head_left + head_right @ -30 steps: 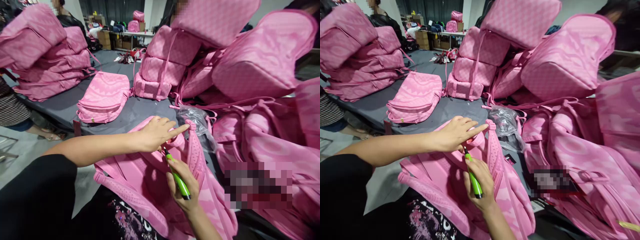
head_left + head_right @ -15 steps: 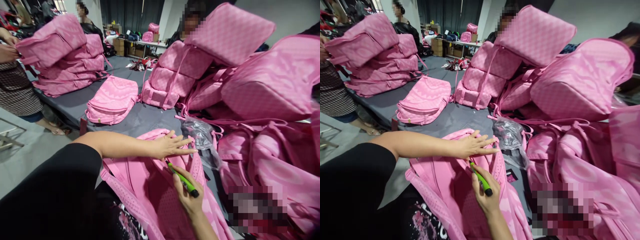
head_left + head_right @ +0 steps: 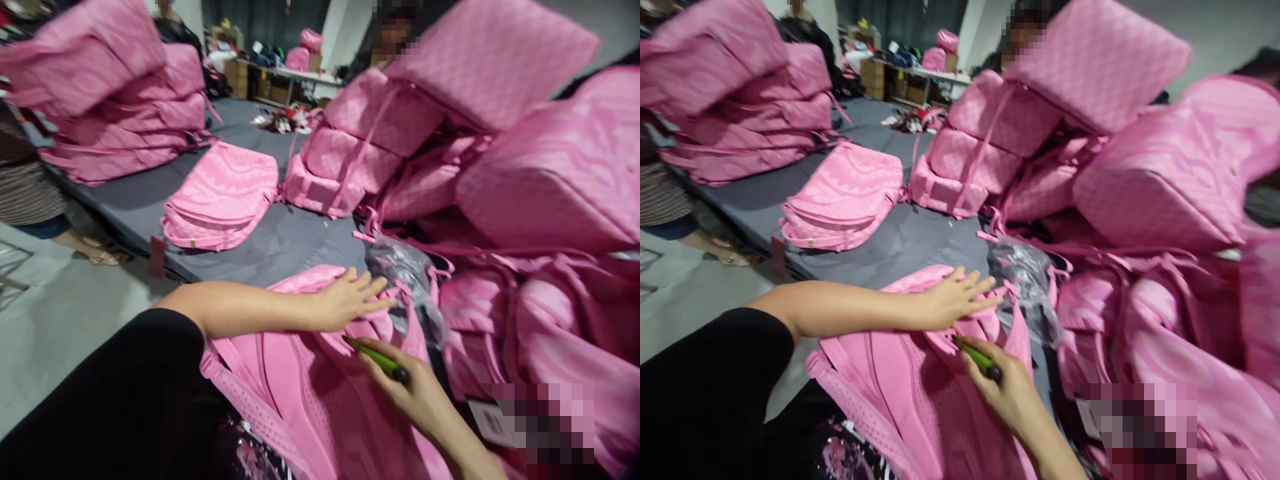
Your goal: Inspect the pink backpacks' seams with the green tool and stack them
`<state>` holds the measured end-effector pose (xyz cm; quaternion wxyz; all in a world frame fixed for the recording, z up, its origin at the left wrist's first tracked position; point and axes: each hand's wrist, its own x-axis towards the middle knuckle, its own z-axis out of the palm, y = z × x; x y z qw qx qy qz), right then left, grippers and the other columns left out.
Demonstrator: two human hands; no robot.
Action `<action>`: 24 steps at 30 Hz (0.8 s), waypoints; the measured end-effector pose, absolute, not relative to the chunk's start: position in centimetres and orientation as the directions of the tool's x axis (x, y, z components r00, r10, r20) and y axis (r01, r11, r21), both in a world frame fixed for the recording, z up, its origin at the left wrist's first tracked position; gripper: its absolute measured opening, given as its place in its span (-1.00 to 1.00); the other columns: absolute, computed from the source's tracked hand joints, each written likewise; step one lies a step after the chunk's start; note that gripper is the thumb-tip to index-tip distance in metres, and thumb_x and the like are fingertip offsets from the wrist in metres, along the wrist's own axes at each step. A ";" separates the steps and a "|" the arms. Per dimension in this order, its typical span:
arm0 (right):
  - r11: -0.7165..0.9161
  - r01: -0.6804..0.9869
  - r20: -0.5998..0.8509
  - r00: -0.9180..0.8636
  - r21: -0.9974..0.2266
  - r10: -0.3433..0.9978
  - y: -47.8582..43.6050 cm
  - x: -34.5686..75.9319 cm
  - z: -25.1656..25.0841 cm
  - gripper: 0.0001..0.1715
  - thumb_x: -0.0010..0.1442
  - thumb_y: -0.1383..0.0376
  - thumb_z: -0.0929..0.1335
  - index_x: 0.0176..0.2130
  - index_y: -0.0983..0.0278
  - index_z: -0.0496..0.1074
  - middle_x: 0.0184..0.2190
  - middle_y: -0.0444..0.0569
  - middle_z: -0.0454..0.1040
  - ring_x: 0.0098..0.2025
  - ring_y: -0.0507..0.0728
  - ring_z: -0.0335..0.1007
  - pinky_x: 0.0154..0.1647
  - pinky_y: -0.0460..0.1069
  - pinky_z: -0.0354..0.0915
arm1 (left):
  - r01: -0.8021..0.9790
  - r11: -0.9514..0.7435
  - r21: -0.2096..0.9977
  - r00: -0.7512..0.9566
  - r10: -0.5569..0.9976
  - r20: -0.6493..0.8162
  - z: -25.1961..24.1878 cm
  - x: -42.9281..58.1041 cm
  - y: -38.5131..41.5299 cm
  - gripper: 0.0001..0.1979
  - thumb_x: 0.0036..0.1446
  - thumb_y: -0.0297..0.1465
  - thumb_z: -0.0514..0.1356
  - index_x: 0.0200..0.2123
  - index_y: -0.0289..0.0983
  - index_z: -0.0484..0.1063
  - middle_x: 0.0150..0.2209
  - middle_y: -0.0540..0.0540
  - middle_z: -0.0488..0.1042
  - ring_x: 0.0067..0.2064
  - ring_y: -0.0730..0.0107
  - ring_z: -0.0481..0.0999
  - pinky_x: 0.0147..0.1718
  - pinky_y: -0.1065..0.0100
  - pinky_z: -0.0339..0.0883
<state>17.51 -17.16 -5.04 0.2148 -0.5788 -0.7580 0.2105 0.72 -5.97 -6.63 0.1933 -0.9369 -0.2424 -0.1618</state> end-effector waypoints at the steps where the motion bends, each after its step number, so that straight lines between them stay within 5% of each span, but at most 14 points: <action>1: 0.230 0.793 0.048 -0.247 -0.564 0.968 -17.4 17.1 -4.3 -0.63 0.25 0.10 0.34 -0.11 0.24 0.60 -0.17 0.08 0.67 -0.20 0.25 0.65 -0.14 0.06 0.55 | 0.522 -0.813 -0.259 0.829 0.411 0.380 -6.4 0.6 -6.2 -0.23 0.22 -0.38 0.14 0.44 -0.28 -0.04 0.43 -0.34 0.04 0.34 -0.11 0.20 0.24 0.00 0.07; 10: 0.342 0.847 0.076 -0.341 -0.408 0.937 -17.7 16.9 -3.1 -0.67 0.25 0.40 0.30 -0.04 0.30 0.55 -0.11 0.07 0.63 -0.13 0.17 0.59 -0.05 0.04 0.48 | 0.551 -0.810 -0.202 0.831 0.512 0.217 -5.3 1.2 -5.6 -0.18 0.26 -0.31 0.18 0.47 -0.22 -0.17 0.48 -0.33 -0.12 0.32 -0.10 0.17 0.26 0.02 0.02; 24: 0.430 0.885 0.222 -0.389 -0.179 0.894 -16.6 16.8 -5.4 -0.77 0.25 0.44 0.32 -0.15 0.36 0.56 -0.19 0.10 0.65 -0.21 0.23 0.50 -0.15 0.12 0.45 | 0.566 -0.801 -0.198 0.824 0.542 0.164 -5.6 2.6 -5.0 -0.20 0.24 -0.40 0.14 0.46 -0.24 -0.16 0.47 -0.29 -0.13 0.37 -0.12 0.11 0.30 -0.04 -0.04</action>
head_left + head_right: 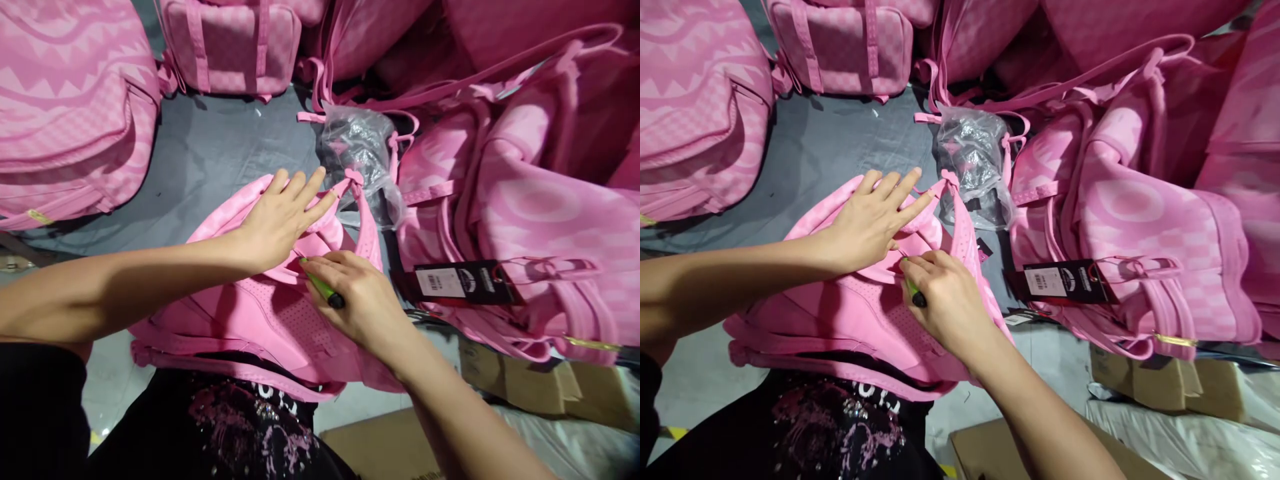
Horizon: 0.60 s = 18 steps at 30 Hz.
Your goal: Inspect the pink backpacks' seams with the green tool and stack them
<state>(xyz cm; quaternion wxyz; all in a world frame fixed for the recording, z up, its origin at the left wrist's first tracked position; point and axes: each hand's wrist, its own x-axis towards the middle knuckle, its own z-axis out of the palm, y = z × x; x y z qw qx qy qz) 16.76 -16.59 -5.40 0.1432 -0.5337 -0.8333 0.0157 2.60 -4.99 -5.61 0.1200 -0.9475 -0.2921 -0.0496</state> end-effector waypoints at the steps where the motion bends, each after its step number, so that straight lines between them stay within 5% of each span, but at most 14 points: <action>1: 0.429 0.882 0.228 -0.384 -0.194 0.895 -16.6 16.6 -5.5 -0.77 0.25 0.43 0.32 -0.16 0.35 0.56 -0.21 0.08 0.65 -0.23 0.21 0.50 -0.16 0.10 0.44 | 0.565 -0.799 -0.203 0.825 0.544 0.156 -5.6 2.7 -5.0 -0.22 0.25 -0.40 0.13 0.45 -0.26 -0.14 0.47 -0.30 -0.13 0.36 -0.13 0.11 0.30 -0.05 -0.03; 6: 0.308 0.947 0.274 -0.273 -0.093 0.922 -17.0 15.8 -6.0 -0.76 0.24 0.35 0.34 -0.14 0.33 0.58 -0.24 0.08 0.65 -0.23 0.25 0.51 -0.19 0.12 0.38 | 0.564 -0.807 -0.172 0.824 0.540 0.168 -5.7 2.8 -4.9 -0.25 0.25 -0.44 0.07 0.45 -0.26 -0.12 0.48 -0.23 -0.12 0.38 -0.12 0.10 0.33 -0.07 -0.08; 14: 0.230 0.967 0.289 -0.191 -0.107 0.938 -17.4 14.6 -6.0 -0.76 0.26 0.31 0.32 -0.18 0.31 0.58 -0.28 0.05 0.65 -0.26 0.23 0.53 -0.21 0.09 0.31 | 0.551 -0.805 -0.219 0.834 0.529 0.155 -5.7 2.6 -4.8 -0.28 0.28 -0.40 0.07 0.45 -0.33 -0.11 0.47 -0.31 -0.11 0.41 -0.12 0.06 0.35 -0.03 -0.09; 18: 0.173 0.977 0.275 -0.134 -0.122 0.952 -17.3 14.4 -6.1 -0.78 0.25 0.29 0.32 -0.21 0.26 0.57 -0.31 0.03 0.65 -0.29 0.22 0.52 -0.21 0.10 0.30 | 0.566 -0.809 -0.160 0.824 0.544 0.159 -5.7 2.6 -4.9 -0.27 0.26 -0.40 0.08 0.44 -0.23 -0.09 0.47 -0.15 -0.08 0.43 -0.10 0.03 0.36 -0.07 -0.13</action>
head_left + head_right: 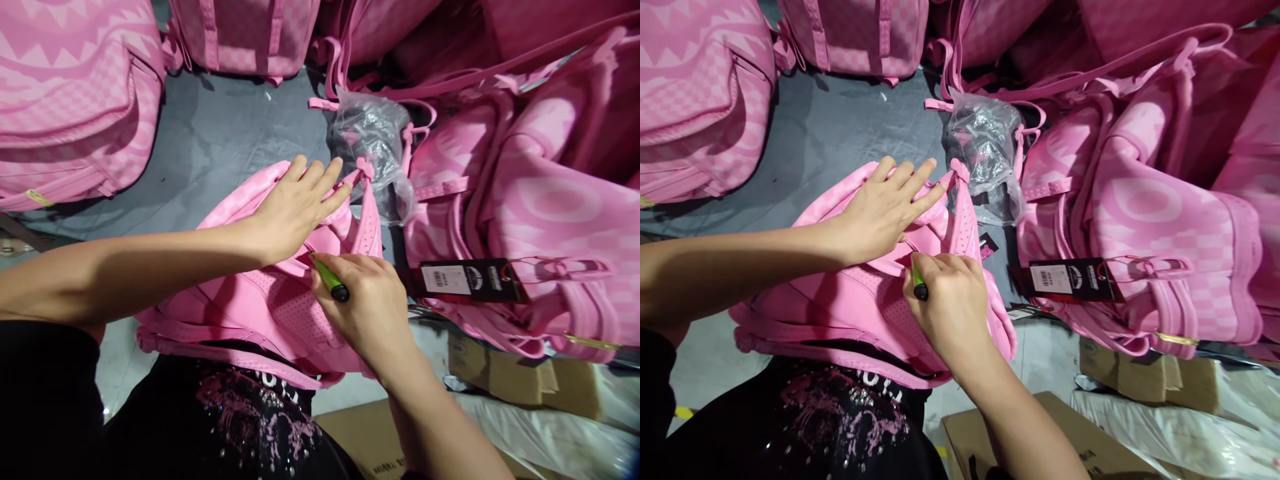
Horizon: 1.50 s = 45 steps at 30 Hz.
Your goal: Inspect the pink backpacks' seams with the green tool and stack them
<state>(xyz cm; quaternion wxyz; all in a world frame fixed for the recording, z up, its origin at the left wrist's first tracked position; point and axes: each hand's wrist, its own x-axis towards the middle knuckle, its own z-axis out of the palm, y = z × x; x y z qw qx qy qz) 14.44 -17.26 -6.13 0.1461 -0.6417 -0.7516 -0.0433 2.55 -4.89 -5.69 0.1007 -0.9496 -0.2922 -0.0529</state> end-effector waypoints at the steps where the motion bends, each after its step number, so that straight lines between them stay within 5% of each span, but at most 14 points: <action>1: 0.170 0.976 0.270 -0.129 -0.134 0.954 -17.2 14.4 -6.2 -0.78 0.25 0.28 0.32 -0.21 0.25 0.57 -0.30 0.04 0.65 -0.28 0.22 0.52 -0.21 0.10 0.30 | 0.570 -0.808 -0.153 0.821 0.549 0.159 -5.7 2.6 -4.9 -0.26 0.25 -0.40 0.09 0.44 -0.20 -0.09 0.47 -0.11 -0.08 0.43 -0.08 0.03 0.36 -0.07 -0.13; 7: 0.125 0.964 0.257 -0.062 -0.234 0.964 -17.7 14.6 -6.6 -0.76 0.26 0.28 0.32 -0.15 0.25 0.57 -0.28 0.02 0.66 -0.27 0.23 0.55 -0.19 0.12 0.30 | 0.540 -0.829 -0.149 0.841 0.538 0.057 -4.2 2.1 -4.4 -0.17 0.19 -0.40 0.15 0.45 -0.19 -0.14 0.50 -0.15 -0.17 0.42 -0.13 0.02 0.33 -0.10 -0.07; 11: 0.192 0.915 0.382 -0.045 -0.355 0.923 -18.5 13.6 -7.5 -0.76 0.30 0.28 0.33 -0.07 0.23 0.54 -0.17 0.01 0.66 -0.14 0.22 0.57 -0.14 0.14 0.28 | 0.592 -0.799 -0.106 0.803 0.596 -0.012 -2.4 0.1 -5.0 -0.10 0.19 -0.40 0.21 0.46 -0.04 -0.23 0.51 -0.17 -0.29 0.42 -0.33 -0.06 0.21 -0.23 0.10; 16: 0.336 0.802 0.538 -0.023 -0.494 0.843 -17.8 11.5 -9.6 -0.72 0.30 0.31 0.35 0.00 0.25 0.51 -0.06 0.03 0.64 -0.03 0.20 0.56 -0.04 0.14 0.29 | 0.645 -0.752 -0.135 0.761 0.648 0.024 -2.0 -1.4 -6.4 -0.09 0.21 -0.57 0.13 0.46 0.02 -0.27 0.51 -0.16 -0.41 0.41 -0.28 -0.02 0.08 -0.18 0.29; 22: 0.298 0.790 0.517 0.027 -0.536 0.856 -17.5 12.3 -10.3 -0.69 0.30 0.28 0.34 0.02 0.21 0.53 -0.12 0.00 0.66 -0.18 0.19 0.59 -0.07 0.14 0.34 | 0.660 -0.735 -0.158 0.746 0.665 0.021 -2.6 -1.0 -6.2 -0.20 0.28 -0.53 0.05 0.46 -0.02 -0.23 0.51 -0.21 -0.40 0.40 -0.26 0.00 0.07 -0.15 0.32; 28: 0.280 0.784 0.485 0.030 -0.554 0.874 -17.8 13.0 -9.6 -0.71 0.28 0.28 0.35 -0.02 0.24 0.56 -0.24 -0.02 0.68 -0.28 0.17 0.58 -0.08 0.13 0.35 | 0.643 -0.755 -0.132 0.763 0.646 0.018 -2.4 -2.0 -5.4 -0.12 0.22 -0.39 0.19 0.46 0.02 -0.25 0.51 -0.22 -0.39 0.40 -0.25 -0.04 0.06 -0.04 0.36; 37: 0.260 0.742 0.477 0.091 -0.618 0.874 -15.9 11.7 -10.1 -0.70 0.28 0.26 0.35 -0.03 0.22 0.57 -0.17 0.00 0.67 -0.15 0.21 0.59 -0.01 0.18 0.35 | 0.587 -0.801 -0.118 0.799 0.597 -0.076 -2.4 -1.8 -3.3 0.01 0.11 -0.53 0.21 0.47 0.00 -0.30 0.50 -0.26 -0.39 0.32 -0.18 0.17 0.04 0.06 0.40; 41: 0.286 0.702 0.472 0.080 -0.652 0.878 -15.8 11.5 -10.1 -0.72 0.26 0.27 0.37 -0.06 0.25 0.58 -0.18 0.01 0.67 -0.17 0.19 0.60 -0.01 0.17 0.35 | 0.693 -0.718 -0.069 0.718 0.696 -0.023 -2.6 -2.2 -3.5 0.00 0.13 -0.52 0.18 0.47 -0.08 -0.36 0.50 -0.29 -0.43 0.31 -0.13 0.23 0.09 0.05 0.37; 45: 0.241 0.729 0.473 0.127 -0.640 0.872 -15.6 11.2 -10.0 -0.72 0.27 0.25 0.36 -0.06 0.24 0.58 -0.16 0.02 0.67 -0.14 0.22 0.60 0.00 0.19 0.35 | 0.723 -0.688 -0.066 0.685 0.726 -0.066 -2.6 -2.4 -3.5 -0.04 0.17 -0.51 0.13 0.47 -0.06 -0.38 0.44 -0.39 -0.12 0.14 -0.02 0.45 -0.02 0.12 0.42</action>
